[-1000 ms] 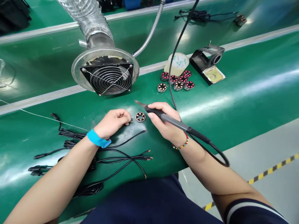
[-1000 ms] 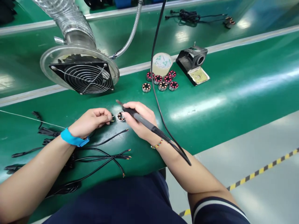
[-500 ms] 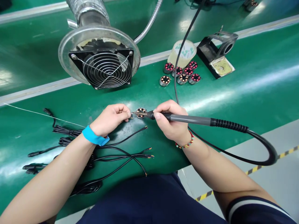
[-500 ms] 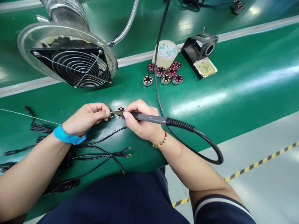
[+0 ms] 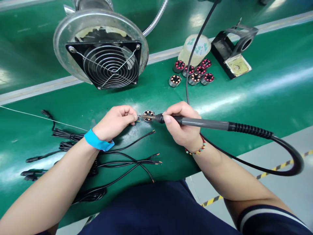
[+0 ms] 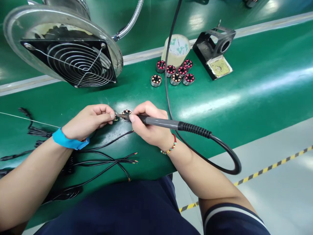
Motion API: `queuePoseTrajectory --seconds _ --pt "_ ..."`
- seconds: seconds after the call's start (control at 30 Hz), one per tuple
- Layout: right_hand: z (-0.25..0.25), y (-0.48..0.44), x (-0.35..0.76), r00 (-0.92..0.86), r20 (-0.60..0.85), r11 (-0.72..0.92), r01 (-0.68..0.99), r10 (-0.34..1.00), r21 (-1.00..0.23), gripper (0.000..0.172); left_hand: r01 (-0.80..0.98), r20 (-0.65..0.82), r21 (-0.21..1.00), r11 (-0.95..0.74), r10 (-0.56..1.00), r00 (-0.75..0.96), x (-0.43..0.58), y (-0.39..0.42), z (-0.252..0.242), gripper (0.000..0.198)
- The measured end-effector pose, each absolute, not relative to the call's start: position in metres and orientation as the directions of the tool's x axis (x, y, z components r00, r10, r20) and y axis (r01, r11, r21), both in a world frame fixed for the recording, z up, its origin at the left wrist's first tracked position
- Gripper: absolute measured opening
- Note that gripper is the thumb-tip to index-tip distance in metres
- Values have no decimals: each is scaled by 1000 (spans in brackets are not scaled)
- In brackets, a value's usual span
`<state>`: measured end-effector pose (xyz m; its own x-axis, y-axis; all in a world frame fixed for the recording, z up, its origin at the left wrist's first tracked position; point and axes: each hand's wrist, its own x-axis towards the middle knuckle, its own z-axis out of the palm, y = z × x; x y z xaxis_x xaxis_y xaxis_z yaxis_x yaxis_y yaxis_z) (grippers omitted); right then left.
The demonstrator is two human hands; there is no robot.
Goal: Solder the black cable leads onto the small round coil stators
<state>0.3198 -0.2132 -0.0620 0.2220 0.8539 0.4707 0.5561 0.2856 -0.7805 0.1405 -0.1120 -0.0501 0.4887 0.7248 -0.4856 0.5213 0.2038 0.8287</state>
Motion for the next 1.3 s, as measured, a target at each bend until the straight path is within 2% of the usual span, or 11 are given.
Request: queuePoseTrajectory --seconds 0.2,0.33,0.5,0.57,0.7,0.8,0.87,1.0,1.2,1.3 --pt "-64 -214 319 223 493 339 494 841 -801 13 523 -484 829 200 725 490 141 -112 -52 10" --pt "-67 -212 319 257 454 312 446 853 -839 11 528 -490 824 206 727 481 142 -112 -51 9" --pt "-68 -209 315 153 298 216 403 942 -889 30 519 -488 828 214 732 476 143 -112 -49 9" --pt "-69 -207 311 121 252 188 384 960 -904 32 515 -486 830 214 730 480 142 -111 -49 8" --pt "-72 -203 304 52 274 209 518 960 -829 27 509 -475 836 205 734 485 143 -111 -50 7" --pt "-75 -199 300 -17 282 235 604 959 -762 35 498 -471 842 209 735 488 143 -112 -49 7" --pt "-76 -198 299 -41 269 236 616 962 -752 40 487 -470 846 216 733 492 144 -112 -48 7" --pt "-78 -196 299 -58 267 243 629 962 -739 40 468 -462 856 220 733 499 142 -113 -47 7" --pt "-82 -196 296 -10 396 312 634 918 -708 42 448 -451 862 237 761 466 142 -114 -41 3" --pt "-82 -197 293 -44 406 329 668 913 -668 42 414 -442 874 253 767 465 143 -117 -39 7"
